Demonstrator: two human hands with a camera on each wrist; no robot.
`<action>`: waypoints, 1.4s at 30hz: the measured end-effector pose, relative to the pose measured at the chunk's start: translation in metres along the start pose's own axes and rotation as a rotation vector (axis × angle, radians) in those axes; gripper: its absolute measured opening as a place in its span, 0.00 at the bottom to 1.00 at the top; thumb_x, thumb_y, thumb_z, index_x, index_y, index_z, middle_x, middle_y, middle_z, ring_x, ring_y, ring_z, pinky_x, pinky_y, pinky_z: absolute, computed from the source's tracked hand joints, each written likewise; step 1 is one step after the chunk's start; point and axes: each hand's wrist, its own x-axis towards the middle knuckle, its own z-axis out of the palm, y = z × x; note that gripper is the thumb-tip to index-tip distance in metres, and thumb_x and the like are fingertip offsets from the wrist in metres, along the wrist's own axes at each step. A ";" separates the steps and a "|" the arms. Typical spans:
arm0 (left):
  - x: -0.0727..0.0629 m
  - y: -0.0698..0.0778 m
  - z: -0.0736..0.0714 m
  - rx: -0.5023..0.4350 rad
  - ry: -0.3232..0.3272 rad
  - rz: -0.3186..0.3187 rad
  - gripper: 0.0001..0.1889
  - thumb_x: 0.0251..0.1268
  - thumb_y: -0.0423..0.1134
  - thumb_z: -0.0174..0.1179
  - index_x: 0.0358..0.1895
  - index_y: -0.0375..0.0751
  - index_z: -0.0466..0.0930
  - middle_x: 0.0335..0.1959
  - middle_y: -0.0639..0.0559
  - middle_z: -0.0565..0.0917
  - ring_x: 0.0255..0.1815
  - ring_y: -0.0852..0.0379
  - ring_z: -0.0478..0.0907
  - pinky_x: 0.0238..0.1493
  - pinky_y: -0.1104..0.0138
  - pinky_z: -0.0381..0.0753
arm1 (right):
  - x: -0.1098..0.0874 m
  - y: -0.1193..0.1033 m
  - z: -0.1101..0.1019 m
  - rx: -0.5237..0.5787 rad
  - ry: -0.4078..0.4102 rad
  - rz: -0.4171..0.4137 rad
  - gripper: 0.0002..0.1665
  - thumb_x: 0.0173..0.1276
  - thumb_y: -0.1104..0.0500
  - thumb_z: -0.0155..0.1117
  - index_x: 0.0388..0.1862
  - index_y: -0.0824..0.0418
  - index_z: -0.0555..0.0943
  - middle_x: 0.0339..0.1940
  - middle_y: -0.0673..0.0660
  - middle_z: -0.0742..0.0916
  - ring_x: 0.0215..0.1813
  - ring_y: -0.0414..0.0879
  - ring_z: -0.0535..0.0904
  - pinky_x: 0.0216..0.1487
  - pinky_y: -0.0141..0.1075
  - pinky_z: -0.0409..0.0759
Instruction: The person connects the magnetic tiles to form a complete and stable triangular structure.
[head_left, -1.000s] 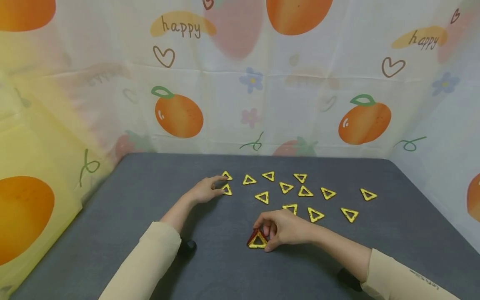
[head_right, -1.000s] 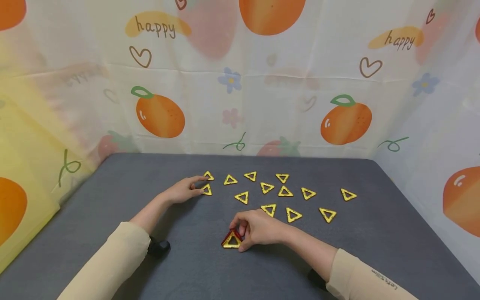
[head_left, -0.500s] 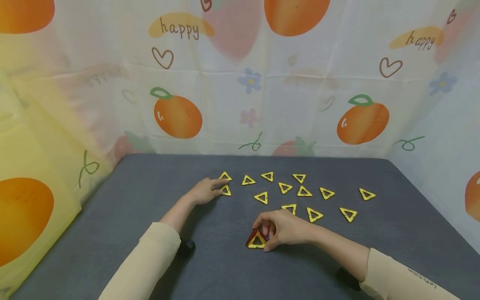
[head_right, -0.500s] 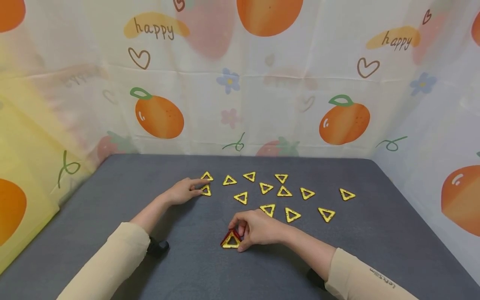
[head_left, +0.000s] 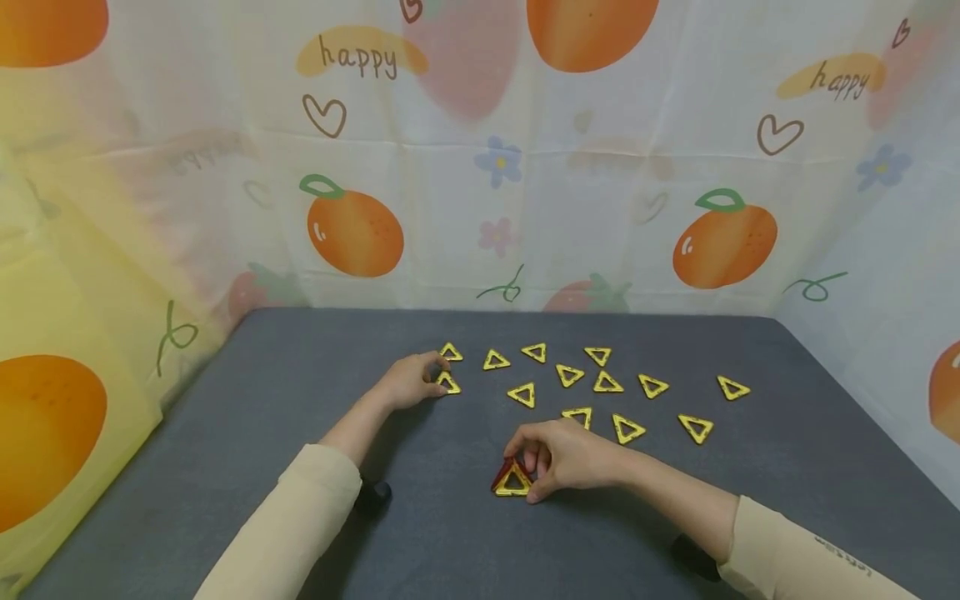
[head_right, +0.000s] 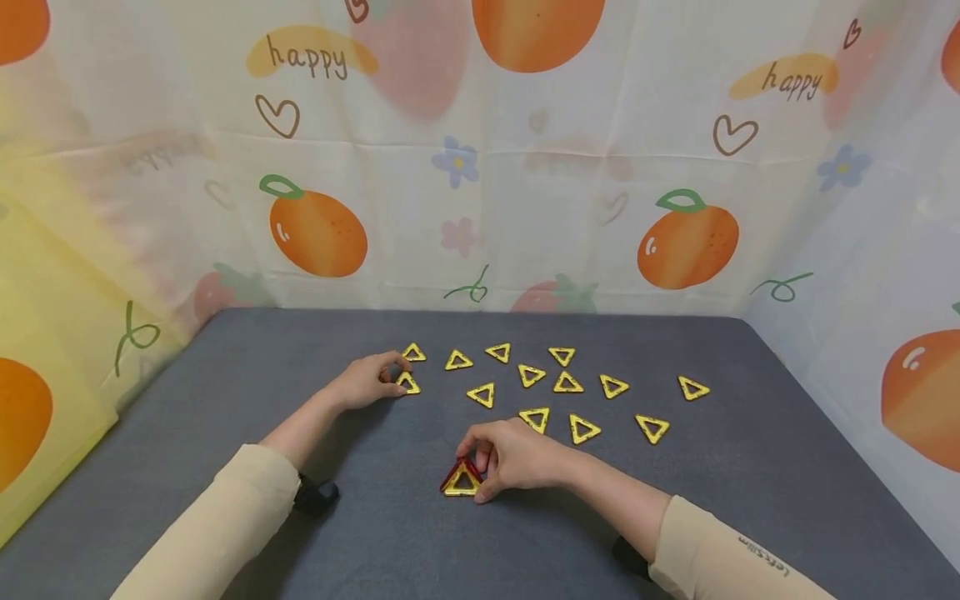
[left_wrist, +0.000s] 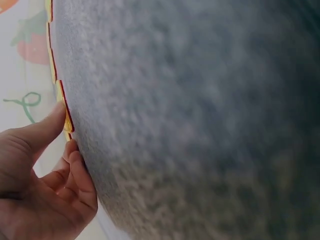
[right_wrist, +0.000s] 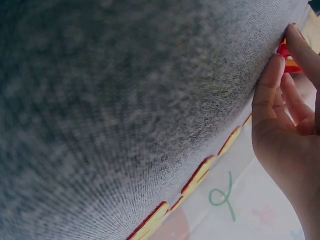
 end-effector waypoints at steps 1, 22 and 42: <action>-0.001 -0.001 -0.001 -0.007 0.010 -0.001 0.19 0.66 0.38 0.64 0.59 0.41 0.76 0.33 0.46 0.78 0.30 0.54 0.70 0.31 0.66 0.67 | 0.000 0.000 0.000 -0.001 0.000 -0.001 0.28 0.53 0.58 0.80 0.54 0.55 0.81 0.34 0.52 0.83 0.28 0.35 0.80 0.31 0.29 0.80; -0.014 0.001 -0.007 -0.179 -0.046 0.062 0.10 0.66 0.30 0.62 0.49 0.38 0.81 0.36 0.44 0.86 0.35 0.58 0.84 0.39 0.65 0.84 | 0.003 -0.002 0.001 -0.011 0.003 -0.010 0.28 0.53 0.58 0.80 0.54 0.55 0.81 0.34 0.51 0.83 0.27 0.34 0.80 0.31 0.29 0.80; -0.025 0.042 0.012 -0.283 0.023 0.231 0.02 0.65 0.39 0.65 0.38 0.48 0.85 0.33 0.50 0.88 0.32 0.49 0.84 0.31 0.63 0.84 | 0.001 0.002 0.001 -0.019 0.016 0.002 0.27 0.52 0.56 0.81 0.51 0.54 0.82 0.32 0.50 0.83 0.27 0.35 0.80 0.31 0.29 0.80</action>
